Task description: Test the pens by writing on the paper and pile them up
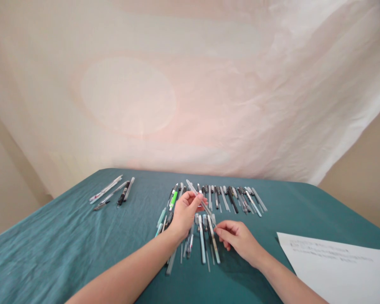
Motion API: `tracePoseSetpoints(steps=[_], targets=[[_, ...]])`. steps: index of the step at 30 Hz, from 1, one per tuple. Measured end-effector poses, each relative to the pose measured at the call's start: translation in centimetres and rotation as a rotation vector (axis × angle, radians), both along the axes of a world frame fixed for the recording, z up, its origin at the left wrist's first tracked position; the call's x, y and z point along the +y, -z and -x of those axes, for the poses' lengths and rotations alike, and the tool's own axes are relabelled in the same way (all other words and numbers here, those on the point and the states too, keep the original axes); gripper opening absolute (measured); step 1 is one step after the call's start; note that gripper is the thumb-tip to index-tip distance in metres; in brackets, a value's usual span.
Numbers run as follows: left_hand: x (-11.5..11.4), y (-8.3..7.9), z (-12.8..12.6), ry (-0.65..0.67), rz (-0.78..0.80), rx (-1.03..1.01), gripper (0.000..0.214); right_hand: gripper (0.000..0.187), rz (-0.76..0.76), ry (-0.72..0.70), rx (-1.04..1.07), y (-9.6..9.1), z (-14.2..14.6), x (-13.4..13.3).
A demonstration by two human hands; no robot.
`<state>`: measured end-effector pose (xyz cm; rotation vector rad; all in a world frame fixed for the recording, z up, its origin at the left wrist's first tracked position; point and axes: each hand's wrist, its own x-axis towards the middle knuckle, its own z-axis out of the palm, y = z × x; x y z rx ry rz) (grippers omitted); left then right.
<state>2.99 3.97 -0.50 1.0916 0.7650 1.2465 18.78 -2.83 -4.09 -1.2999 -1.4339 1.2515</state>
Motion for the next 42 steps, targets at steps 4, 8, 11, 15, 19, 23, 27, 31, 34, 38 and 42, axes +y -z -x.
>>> tracePoseSetpoints(steps=[4,8,11,15,19,23,27,31,34,38,42], targets=[[0.3,0.3,0.1,-0.019,0.018,-0.026,0.029,0.037,0.000,-0.049,0.026,0.0,-0.1,0.0],[0.1,0.4,0.0,0.010,0.057,-0.017,0.028,0.037,0.007,-0.023,0.077,0.0,-0.2,0.0],[0.2,0.2,0.2,0.012,0.057,-0.018,0.028,0.035,-0.001,-0.032,0.021,-0.3,-0.3,-0.2],[0.7,-0.1,0.6,-0.015,0.030,-0.031,0.028,0.036,0.037,-0.106,-0.020,-1.1,-0.1,-0.4],[0.6,-0.1,0.5,0.009,0.041,-0.030,0.030,0.034,0.056,-0.112,-0.062,-1.5,0.0,-0.6],[1.1,-0.3,0.9,-0.044,0.041,-0.035,0.032,0.028,0.138,-0.210,-0.199,-2.2,-0.7,-0.8],[2.9,-0.7,2.3,-0.217,0.022,-0.068,0.033,0.025,0.152,-0.291,-0.375,-3.2,-1.8,-1.4],[4.2,-1.0,3.6,-0.324,0.032,-0.116,0.035,0.024,0.153,-0.223,-0.478,-4.1,-2.4,-2.0],[4.2,-1.0,3.7,-0.323,0.039,-0.119,0.036,0.025,0.149,-0.127,-0.635,-4.7,-2.7,-2.4],[3.5,-0.8,3.1,-0.281,0.063,-0.089,0.036,0.033,0.073,0.009,-0.920,-5.3,-2.6,-2.7],[2.7,-0.8,2.5,-0.224,0.068,-0.064,0.034,0.034,0.103,-0.012,-0.996,-5.5,-2.0,-2.8]])
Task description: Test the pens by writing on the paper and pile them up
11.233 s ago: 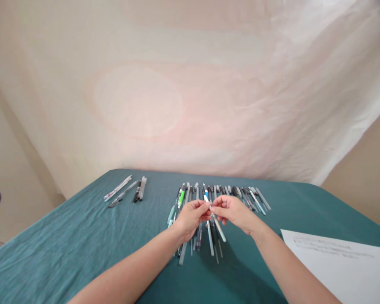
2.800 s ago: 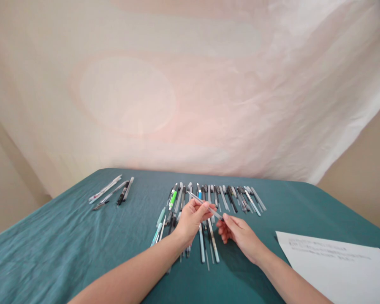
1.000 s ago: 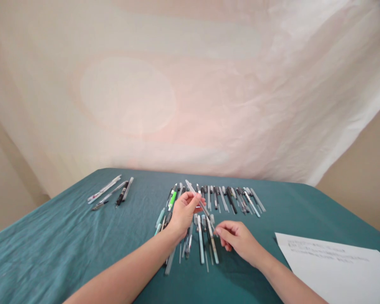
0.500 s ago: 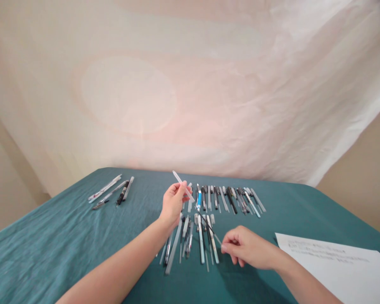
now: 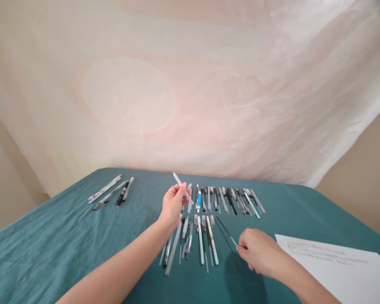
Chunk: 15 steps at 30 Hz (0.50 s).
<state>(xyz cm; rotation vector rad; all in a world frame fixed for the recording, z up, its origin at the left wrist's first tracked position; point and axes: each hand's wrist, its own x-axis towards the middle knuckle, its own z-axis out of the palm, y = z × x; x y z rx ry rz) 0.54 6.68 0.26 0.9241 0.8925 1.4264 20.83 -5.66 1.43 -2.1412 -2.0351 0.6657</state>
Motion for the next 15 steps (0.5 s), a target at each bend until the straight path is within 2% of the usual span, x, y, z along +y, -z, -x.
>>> tracePoseSetpoints(steps=[4,10,12,15], targets=[[-0.8,-0.1,-0.5,0.078,0.001,0.010,0.032,0.035,0.108,-0.029,0.043,0.5,0.4,-0.2],[-2.2,0.2,-1.4,0.249,0.047,0.068,0.029,0.030,0.204,-0.089,0.259,1.6,0.3,-0.3],[-2.5,0.4,-1.6,0.277,0.046,0.090,0.028,0.023,0.186,-0.096,0.326,1.8,0.1,-0.1],[-2.8,0.7,-1.8,0.301,0.051,0.116,0.029,0.013,0.084,-0.073,0.413,2.0,0.0,0.6]])
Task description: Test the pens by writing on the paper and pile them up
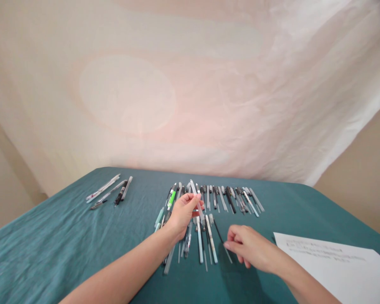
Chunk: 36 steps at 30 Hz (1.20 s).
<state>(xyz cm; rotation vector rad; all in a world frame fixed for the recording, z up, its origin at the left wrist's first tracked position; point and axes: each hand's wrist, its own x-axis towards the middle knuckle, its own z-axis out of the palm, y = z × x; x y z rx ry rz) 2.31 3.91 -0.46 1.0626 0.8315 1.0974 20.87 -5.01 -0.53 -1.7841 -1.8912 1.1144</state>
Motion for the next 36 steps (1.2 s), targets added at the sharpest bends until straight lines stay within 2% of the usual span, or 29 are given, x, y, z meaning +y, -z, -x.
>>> tracePoseSetpoints(steps=[3,9,13,19,24,29,32,36], targets=[[-0.1,0.3,-0.1,0.011,0.007,0.021,0.029,0.014,-0.147,0.014,0.040,0.4,0.2,0.9],[-0.3,0.6,-0.4,0.029,0.015,0.039,0.029,0.016,-0.504,-0.023,-0.024,1.8,1.5,1.9],[-0.5,0.5,-0.5,0.043,0.036,0.047,0.030,0.020,-0.602,-0.028,-0.016,2.7,2.1,2.2],[-0.7,0.3,-0.6,0.054,0.061,0.051,0.032,0.019,-0.637,-0.019,-0.015,3.5,2.0,2.5],[-0.7,0.3,-0.5,0.066,0.068,0.040,0.032,0.013,-0.625,0.023,-0.059,3.5,1.8,2.4],[-0.7,0.5,-0.5,0.088,0.069,0.043,0.032,0.007,-0.526,0.116,-0.140,3.4,1.7,2.0],[-0.6,0.6,-0.5,0.087,0.066,0.047,0.031,0.009,-0.466,0.128,-0.171,3.5,1.7,1.7],[-0.5,0.8,-0.5,0.106,0.065,0.040,0.031,0.010,-0.440,0.120,-0.111,3.4,2.1,1.4]])
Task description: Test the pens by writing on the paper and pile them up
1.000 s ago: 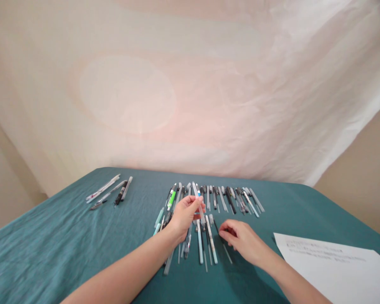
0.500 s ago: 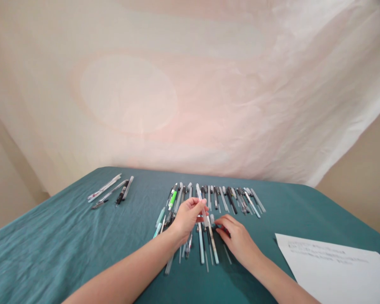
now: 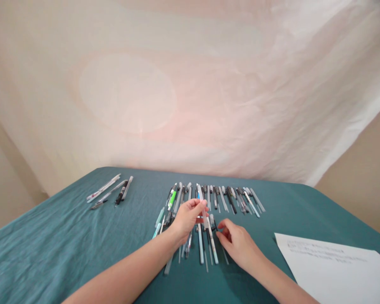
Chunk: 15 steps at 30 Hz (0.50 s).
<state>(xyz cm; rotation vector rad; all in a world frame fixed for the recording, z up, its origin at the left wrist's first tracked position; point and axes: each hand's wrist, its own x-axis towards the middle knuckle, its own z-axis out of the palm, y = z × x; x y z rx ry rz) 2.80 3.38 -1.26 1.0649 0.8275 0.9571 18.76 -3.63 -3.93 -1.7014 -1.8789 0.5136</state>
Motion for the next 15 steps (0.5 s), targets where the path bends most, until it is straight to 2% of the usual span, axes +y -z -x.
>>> tracePoseSetpoints(steps=[4,7,12,15], targets=[[-0.1,0.0,0.0,0.051,0.001,-0.001,0.032,0.010,0.001,-0.029,0.129,-0.7,0.2,-0.1],[-0.4,-0.2,-0.2,0.097,-0.003,0.039,0.035,0.018,-0.014,-0.008,0.246,-1.5,0.2,-0.1],[-1.5,-0.7,-0.6,0.207,-0.132,0.201,0.035,0.032,0.031,0.005,0.552,-2.5,0.1,-0.1],[-2.2,-0.9,-0.7,0.271,-0.201,0.271,0.036,0.036,0.046,0.037,0.641,-2.8,0.1,-0.2]])
